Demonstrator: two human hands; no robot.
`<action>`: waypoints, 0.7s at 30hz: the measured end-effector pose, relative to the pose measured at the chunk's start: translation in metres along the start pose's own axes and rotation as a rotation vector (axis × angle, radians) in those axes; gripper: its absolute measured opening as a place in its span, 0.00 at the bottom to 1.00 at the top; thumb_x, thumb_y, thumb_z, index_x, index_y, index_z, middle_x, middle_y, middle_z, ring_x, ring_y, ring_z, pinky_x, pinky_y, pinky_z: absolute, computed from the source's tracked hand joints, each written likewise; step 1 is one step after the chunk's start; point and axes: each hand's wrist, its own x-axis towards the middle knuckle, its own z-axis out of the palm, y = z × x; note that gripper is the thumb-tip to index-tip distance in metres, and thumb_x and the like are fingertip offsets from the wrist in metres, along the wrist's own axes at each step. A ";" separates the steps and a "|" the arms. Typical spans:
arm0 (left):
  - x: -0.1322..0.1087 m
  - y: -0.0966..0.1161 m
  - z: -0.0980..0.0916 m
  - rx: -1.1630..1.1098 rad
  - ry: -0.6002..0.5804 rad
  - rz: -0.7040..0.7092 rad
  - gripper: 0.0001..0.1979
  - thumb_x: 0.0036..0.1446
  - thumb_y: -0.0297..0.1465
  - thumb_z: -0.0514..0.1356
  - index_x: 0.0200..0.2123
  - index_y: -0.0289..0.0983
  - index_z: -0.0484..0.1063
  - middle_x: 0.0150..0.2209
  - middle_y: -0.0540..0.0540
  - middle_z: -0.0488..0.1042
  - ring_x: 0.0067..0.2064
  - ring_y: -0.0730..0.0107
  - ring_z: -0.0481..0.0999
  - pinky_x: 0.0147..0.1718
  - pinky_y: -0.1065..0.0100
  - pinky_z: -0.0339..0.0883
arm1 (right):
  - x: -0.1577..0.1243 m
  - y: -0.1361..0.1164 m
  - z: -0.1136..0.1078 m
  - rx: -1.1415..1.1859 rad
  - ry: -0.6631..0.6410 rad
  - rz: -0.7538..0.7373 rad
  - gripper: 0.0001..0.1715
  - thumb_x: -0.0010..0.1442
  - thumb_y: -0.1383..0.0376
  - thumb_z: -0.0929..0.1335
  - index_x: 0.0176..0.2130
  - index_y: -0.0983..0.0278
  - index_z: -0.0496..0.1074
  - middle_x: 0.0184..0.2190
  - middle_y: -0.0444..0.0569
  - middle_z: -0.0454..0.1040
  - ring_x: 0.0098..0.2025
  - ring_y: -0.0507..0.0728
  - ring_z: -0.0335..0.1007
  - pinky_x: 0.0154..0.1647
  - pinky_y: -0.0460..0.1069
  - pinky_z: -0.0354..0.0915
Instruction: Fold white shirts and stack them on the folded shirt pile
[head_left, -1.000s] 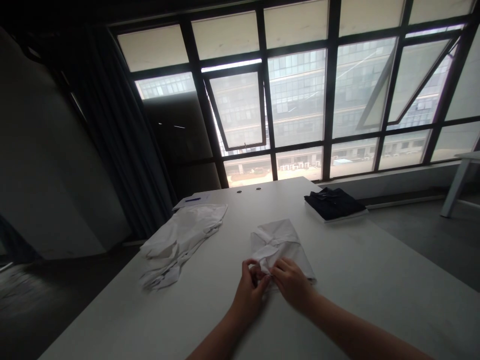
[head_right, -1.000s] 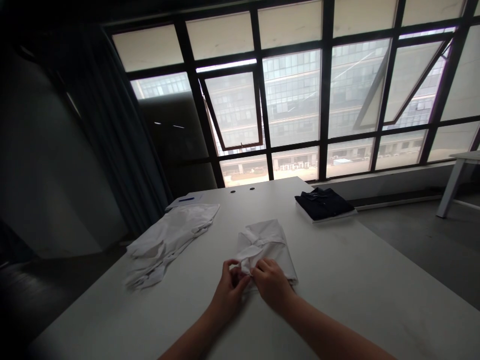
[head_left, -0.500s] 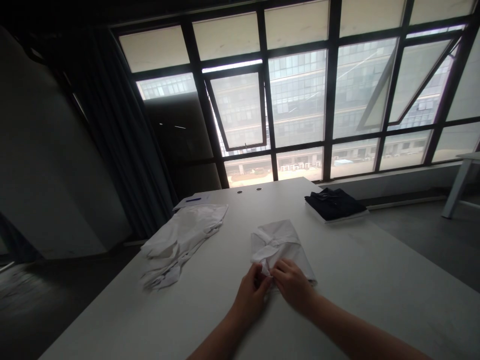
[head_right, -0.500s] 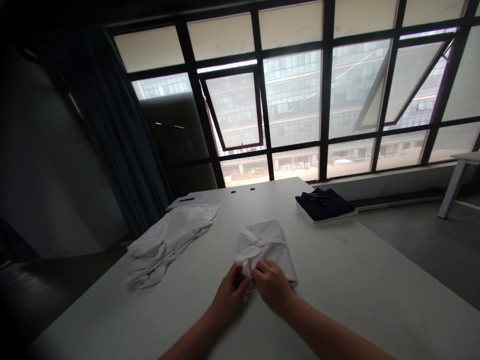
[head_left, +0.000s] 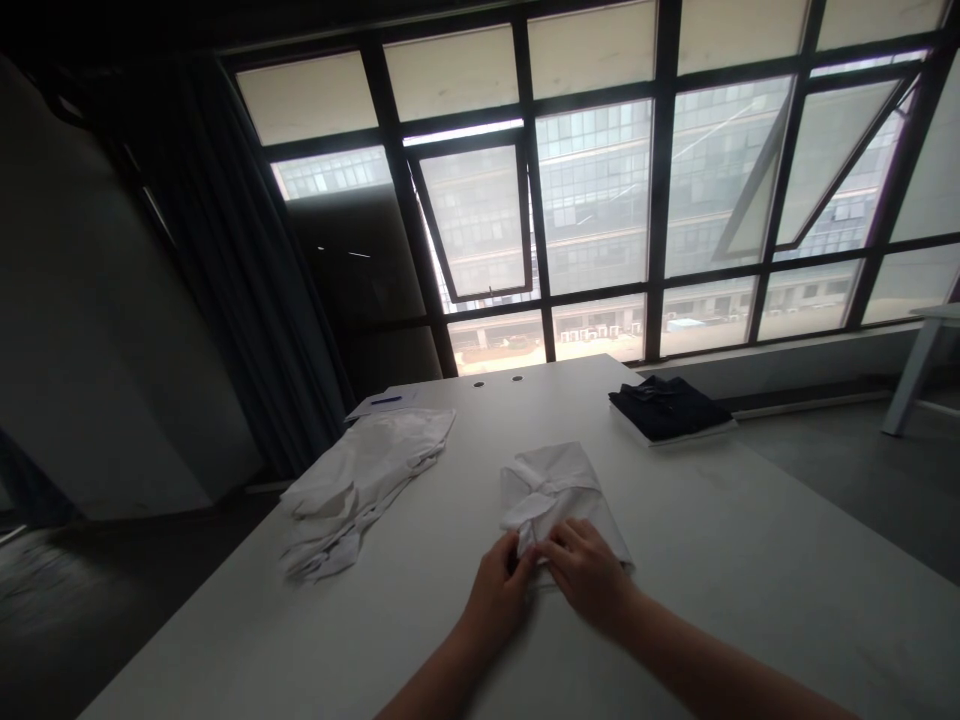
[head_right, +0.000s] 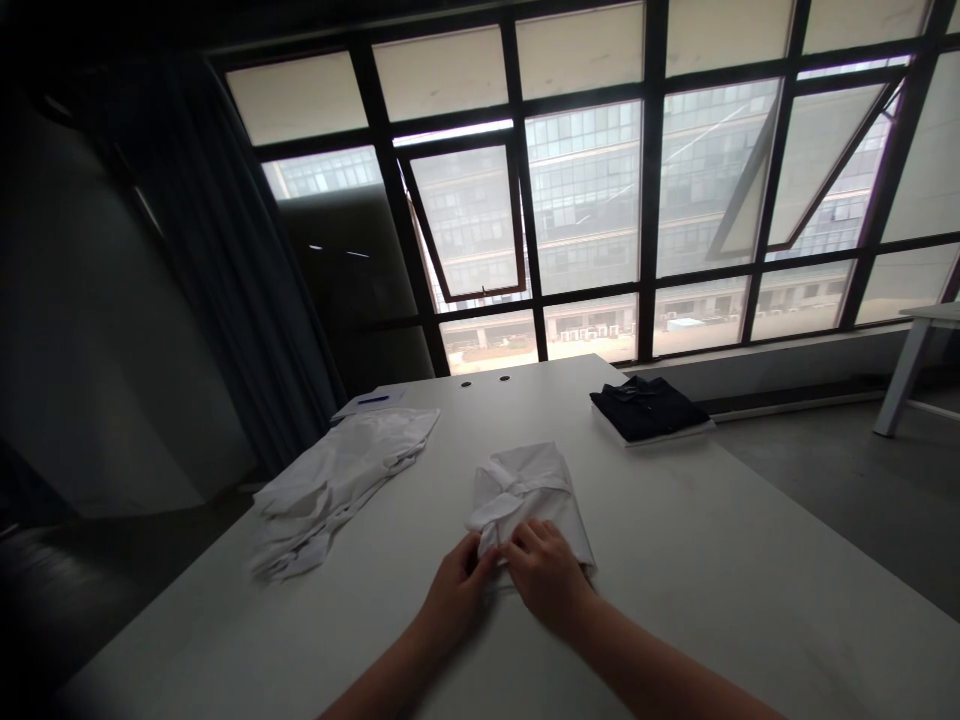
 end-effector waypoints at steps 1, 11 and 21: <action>0.000 0.001 -0.001 0.002 0.013 -0.004 0.19 0.64 0.48 0.56 0.30 0.39 0.64 0.27 0.55 0.61 0.30 0.71 0.59 0.30 0.71 0.53 | -0.002 0.001 -0.002 -0.020 -0.010 0.020 0.15 0.60 0.72 0.68 0.46 0.58 0.74 0.41 0.50 0.73 0.45 0.61 0.65 0.50 0.55 0.58; 0.000 -0.005 -0.005 0.032 0.045 -0.028 0.19 0.64 0.45 0.55 0.26 0.40 0.57 0.25 0.55 0.57 0.30 0.72 0.57 0.29 0.71 0.50 | -0.032 0.042 -0.025 -0.137 -0.064 0.208 0.32 0.47 0.80 0.64 0.49 0.56 0.71 0.47 0.53 0.71 0.51 0.64 0.65 0.53 0.57 0.57; -0.002 -0.003 -0.006 0.076 0.046 -0.005 0.20 0.65 0.46 0.54 0.27 0.40 0.59 0.26 0.54 0.61 0.30 0.70 0.60 0.30 0.71 0.53 | -0.049 0.069 -0.025 -0.166 -0.302 0.462 0.16 0.59 0.71 0.65 0.48 0.62 0.65 0.32 0.50 0.77 0.35 0.62 0.75 0.35 0.50 0.57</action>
